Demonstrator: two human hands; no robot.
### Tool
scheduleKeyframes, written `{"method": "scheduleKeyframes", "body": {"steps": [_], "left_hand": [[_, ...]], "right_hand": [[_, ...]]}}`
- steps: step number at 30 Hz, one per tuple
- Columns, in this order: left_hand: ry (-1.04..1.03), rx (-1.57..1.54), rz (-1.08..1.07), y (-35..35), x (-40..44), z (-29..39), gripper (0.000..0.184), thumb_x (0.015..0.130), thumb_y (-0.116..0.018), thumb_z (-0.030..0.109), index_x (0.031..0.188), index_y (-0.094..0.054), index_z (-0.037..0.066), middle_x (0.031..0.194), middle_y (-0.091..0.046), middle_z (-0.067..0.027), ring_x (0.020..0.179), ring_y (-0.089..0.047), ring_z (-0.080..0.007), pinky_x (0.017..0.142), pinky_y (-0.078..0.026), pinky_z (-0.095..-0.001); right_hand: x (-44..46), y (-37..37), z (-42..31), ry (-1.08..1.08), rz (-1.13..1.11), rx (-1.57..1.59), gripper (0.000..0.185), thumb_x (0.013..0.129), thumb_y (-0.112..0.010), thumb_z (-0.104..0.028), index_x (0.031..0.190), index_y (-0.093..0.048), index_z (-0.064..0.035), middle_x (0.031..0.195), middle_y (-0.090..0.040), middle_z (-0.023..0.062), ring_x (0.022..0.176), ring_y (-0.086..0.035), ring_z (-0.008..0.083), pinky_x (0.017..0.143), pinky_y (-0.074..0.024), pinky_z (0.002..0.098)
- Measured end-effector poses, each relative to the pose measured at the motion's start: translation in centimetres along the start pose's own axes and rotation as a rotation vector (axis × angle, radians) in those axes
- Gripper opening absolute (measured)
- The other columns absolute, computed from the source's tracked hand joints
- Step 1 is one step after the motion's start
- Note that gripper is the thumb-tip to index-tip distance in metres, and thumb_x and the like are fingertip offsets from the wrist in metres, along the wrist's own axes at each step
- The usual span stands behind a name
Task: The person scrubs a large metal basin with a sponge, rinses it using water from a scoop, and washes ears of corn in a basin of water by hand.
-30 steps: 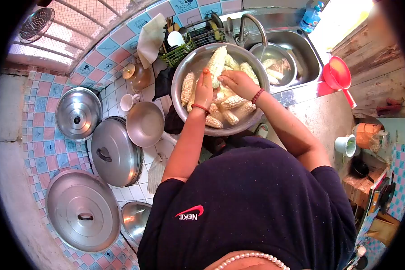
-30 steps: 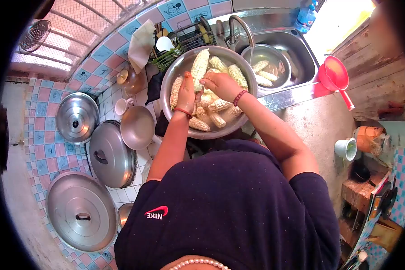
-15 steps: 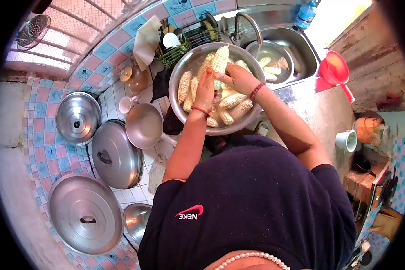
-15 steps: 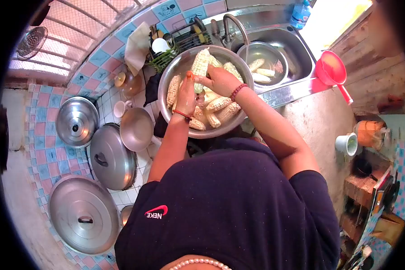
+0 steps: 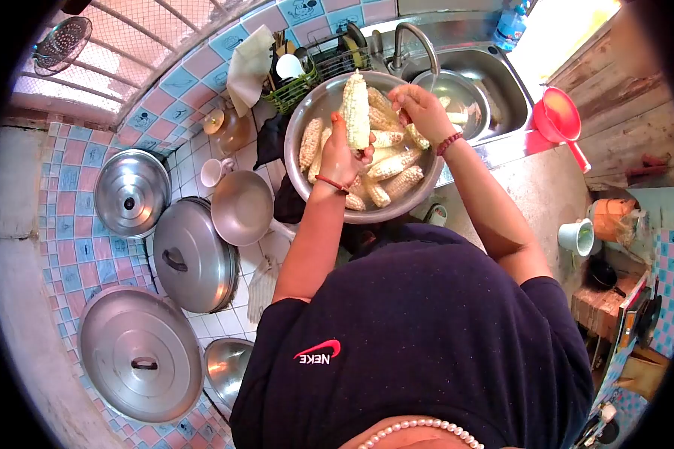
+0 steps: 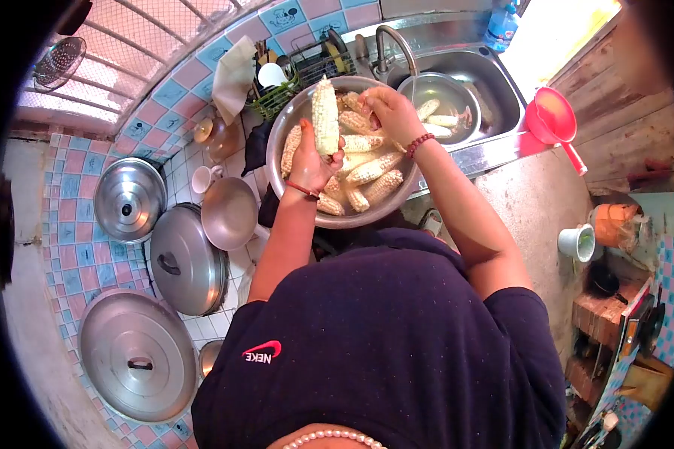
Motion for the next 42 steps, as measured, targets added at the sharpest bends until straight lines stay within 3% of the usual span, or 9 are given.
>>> {"method": "scheduleKeyframes", "body": {"steps": [4, 5, 8, 11, 15, 19, 26, 34, 42], "left_hand": [[-0.034, 0.079, -0.034, -0.5, -0.2, 0.3, 0.053, 0.095, -0.036, 0.063, 0.105, -0.055, 0.014, 0.075, -0.058, -0.0036, 0.052, -0.049, -0.0119, 0.045, -0.035, -0.021], [-0.057, 0.119, -0.039, -0.7, -0.3, 0.4, 0.052, 0.095, -0.036, 0.062, 0.105, -0.055, 0.014, 0.074, -0.058, -0.0031, 0.051, -0.048, -0.0114, 0.044, -0.034, -0.0205], [-0.164, 0.293, 0.06, 0.7, 0.4, 1.1, 0.053, 0.096, -0.035, 0.062, 0.11, -0.053, 0.014, 0.073, -0.056, -0.004, 0.054, -0.047, -0.0097, 0.044, -0.034, -0.0192], [-0.074, 0.128, -0.057, 0.1, -0.2, 0.8, 0.043, 0.097, -0.04, 0.056, 0.108, -0.054, 0.016, 0.073, -0.058, -0.0026, 0.046, -0.042, -0.0078, 0.04, -0.027, -0.0178], [0.123, -0.123, -0.246, -0.6, -1.1, 0.0, 0.057, 0.092, -0.043, 0.063, 0.112, -0.055, 0.011, 0.073, -0.057, -0.0051, 0.044, -0.039, -0.0083, 0.04, -0.027, -0.0188], [0.186, -0.205, -0.312, -1.2, -1.8, -0.3, 0.063, 0.091, -0.043, 0.065, 0.107, -0.056, 0.006, 0.069, -0.056, -0.0056, 0.043, -0.037, -0.0075, 0.04, -0.026, -0.0187], [0.245, -0.342, -0.571, -2.9, -2.7, -0.4, 0.063, 0.093, -0.039, 0.064, 0.108, -0.056, 0.004, 0.062, -0.047, -0.0027, 0.041, -0.032, -0.0068, 0.04, -0.026, -0.0201], [0.099, -0.358, -0.467, -0.4, -1.7, 1.3, 0.058, 0.092, -0.046, 0.062, 0.106, -0.055, 0.006, 0.069, -0.051, -0.0047, 0.047, -0.037, -0.0082, 0.04, -0.025, -0.0193], [0.052, -0.086, -0.381, 0.1, -0.9, 1.4, 0.043, 0.098, -0.044, 0.046, 0.117, -0.054, 0.009, 0.098, -0.061, -0.006, 0.064, -0.055, -0.0148, 0.052, -0.043, -0.0244]], "right_hand": [[-1.6, -3.0, -1.0, 0.009, -0.1, -0.15, 0.033, 0.092, -0.06, -0.035, 0.091, -0.062, -0.0026, 0.074, -0.062, 0.0042, 0.065, -0.057, 0.0156, 0.06, -0.047, 0.0286], [-1.8, -5.1, -2.5, 0.209, -0.242, -0.585, 0.035, 0.093, -0.06, -0.033, 0.109, -0.06, -0.0019, 0.085, -0.062, 0.012, 0.072, -0.058, 0.0222, 0.068, -0.0469, 0.035], [-2.4, -6.3, -2.8, 0.203, -0.26, -0.861, 0.029, 0.091, -0.06, -0.03, 0.088, -0.063, -0.0021, 0.082, -0.063, 0.0179, 0.075, -0.059, 0.0324, 0.07, -0.0465, 0.0385], [-2.6, -5.9, -3.2, 0.403, -0.188, -0.587, 0.028, 0.091, -0.061, -0.028, 0.084, -0.063, -0.0017, 0.074, -0.06, 0.0135, 0.07, -0.058, 0.026, 0.067, -0.0462, 0.0371], [-0.4, -2.0, 0.5, 0.054, -0.012, -0.353, 0.022, 0.097, -0.055, -0.026, 0.093, -0.064, -0.0053, 0.073, -0.056, -0.0004, 0.066, -0.052, 0.0067, 0.061, -0.0461, 0.0251], [-0.4, -2.7, -0.8, -0.078, -0.079, 0.202, 0.026, 0.099, -0.051, -0.03, 0.102, -0.06, -0.0058, 0.075, -0.055, -0.003, 0.064, -0.049, 0.0062, 0.06, -0.0455, 0.0217], [-1.3, -5.1, -7.5, 0.378, -0.095, -0.643, 0.037, 0.098, -0.049, -0.033, 0.094, -0.066, -0.0005, 0.076, -0.062, 0.0063, 0.068, -0.056, 0.0176, 0.066, -0.0468, 0.0354], [-4.3, -6.6, -1.3, 0.025, -0.622, -0.287, 0.031, 0.099, -0.051, -0.03, 0.087, -0.064, -0.004, 0.071, -0.055, -0.0007, 0.063, -0.049, 0.0085, 0.06, -0.0445, 0.0255], [-1.3, -6.9, -4.9, 0.13, -0.337, -0.407, 0.027, 0.098, -0.053, -0.025, 0.108, -0.06, -0.0015, 0.075, -0.058, 0.0039, 0.069, -0.054, 0.0126, 0.064, -0.0462, 0.0291]]}}
Point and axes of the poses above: each hand's wrist, its own x-axis towards the middle knuckle, its own y-axis out of the back of the hand, z = x × y, the point moved 10 cm from there along x, towards the middle knuckle
